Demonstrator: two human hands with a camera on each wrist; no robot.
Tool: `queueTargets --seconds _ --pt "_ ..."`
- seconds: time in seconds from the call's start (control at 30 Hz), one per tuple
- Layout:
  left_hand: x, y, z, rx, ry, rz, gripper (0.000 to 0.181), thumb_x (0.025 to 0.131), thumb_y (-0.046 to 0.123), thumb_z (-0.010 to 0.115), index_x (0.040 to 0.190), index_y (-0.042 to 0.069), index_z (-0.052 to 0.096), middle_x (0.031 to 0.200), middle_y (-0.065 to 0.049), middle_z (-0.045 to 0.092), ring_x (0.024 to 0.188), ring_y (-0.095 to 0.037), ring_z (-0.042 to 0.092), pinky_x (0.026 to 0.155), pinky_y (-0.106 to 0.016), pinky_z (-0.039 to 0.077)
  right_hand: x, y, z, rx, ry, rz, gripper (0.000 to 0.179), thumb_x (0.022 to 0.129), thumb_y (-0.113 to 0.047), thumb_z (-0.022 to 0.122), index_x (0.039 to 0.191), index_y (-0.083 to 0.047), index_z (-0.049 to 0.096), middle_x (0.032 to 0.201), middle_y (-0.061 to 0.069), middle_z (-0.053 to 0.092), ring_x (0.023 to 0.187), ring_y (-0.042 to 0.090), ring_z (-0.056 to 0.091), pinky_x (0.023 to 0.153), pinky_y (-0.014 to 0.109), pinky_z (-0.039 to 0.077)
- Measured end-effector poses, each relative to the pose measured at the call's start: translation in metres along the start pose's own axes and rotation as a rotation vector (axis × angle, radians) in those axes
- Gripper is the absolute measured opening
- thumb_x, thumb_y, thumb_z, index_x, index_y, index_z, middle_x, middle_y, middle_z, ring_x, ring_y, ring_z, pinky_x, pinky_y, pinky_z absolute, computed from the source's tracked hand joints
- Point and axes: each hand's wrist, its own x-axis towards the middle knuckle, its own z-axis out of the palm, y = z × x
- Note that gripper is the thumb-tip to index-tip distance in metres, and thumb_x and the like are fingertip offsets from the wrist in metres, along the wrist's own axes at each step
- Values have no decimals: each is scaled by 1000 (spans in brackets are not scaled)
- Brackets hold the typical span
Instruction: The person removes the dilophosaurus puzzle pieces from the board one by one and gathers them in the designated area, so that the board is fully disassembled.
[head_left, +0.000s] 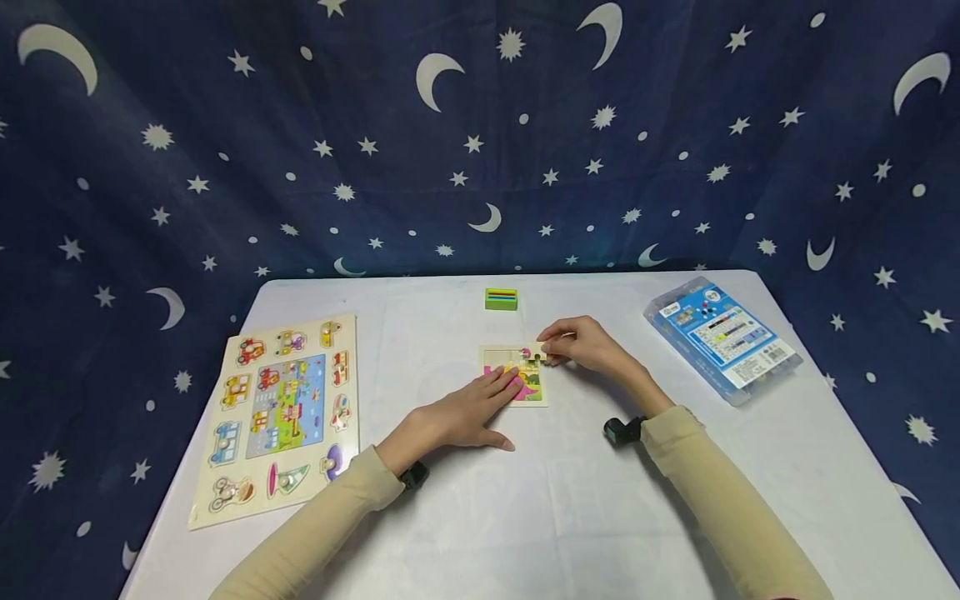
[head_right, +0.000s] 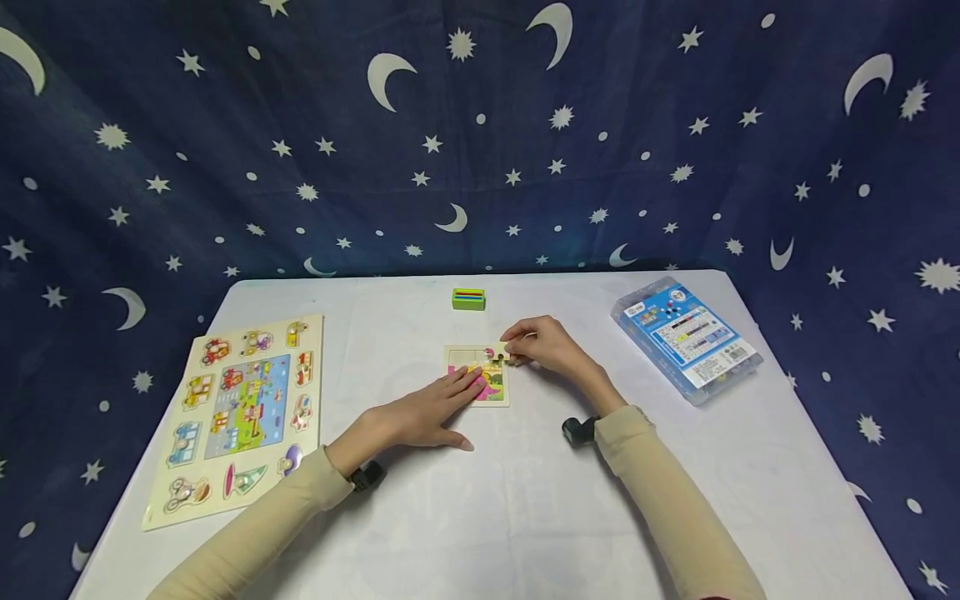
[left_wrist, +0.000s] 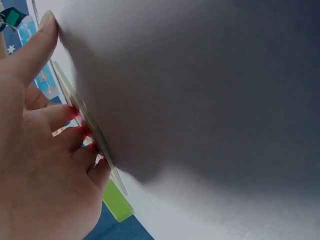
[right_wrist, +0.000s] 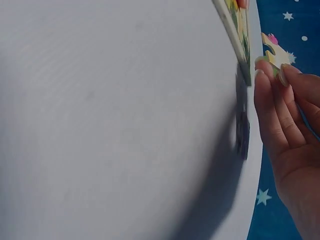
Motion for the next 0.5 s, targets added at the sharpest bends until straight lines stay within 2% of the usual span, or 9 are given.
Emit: queueTargets --seconds 0.5 --pt "-1 2 0 3 26 31 98 95 52 68 166 11 15 175 -6 3 162 -26 0 130 -44 13 -22 19 -32 -23 40 9 25 99 -13 67 119 2 73 95 15 77 81 22 74 73 29 61"
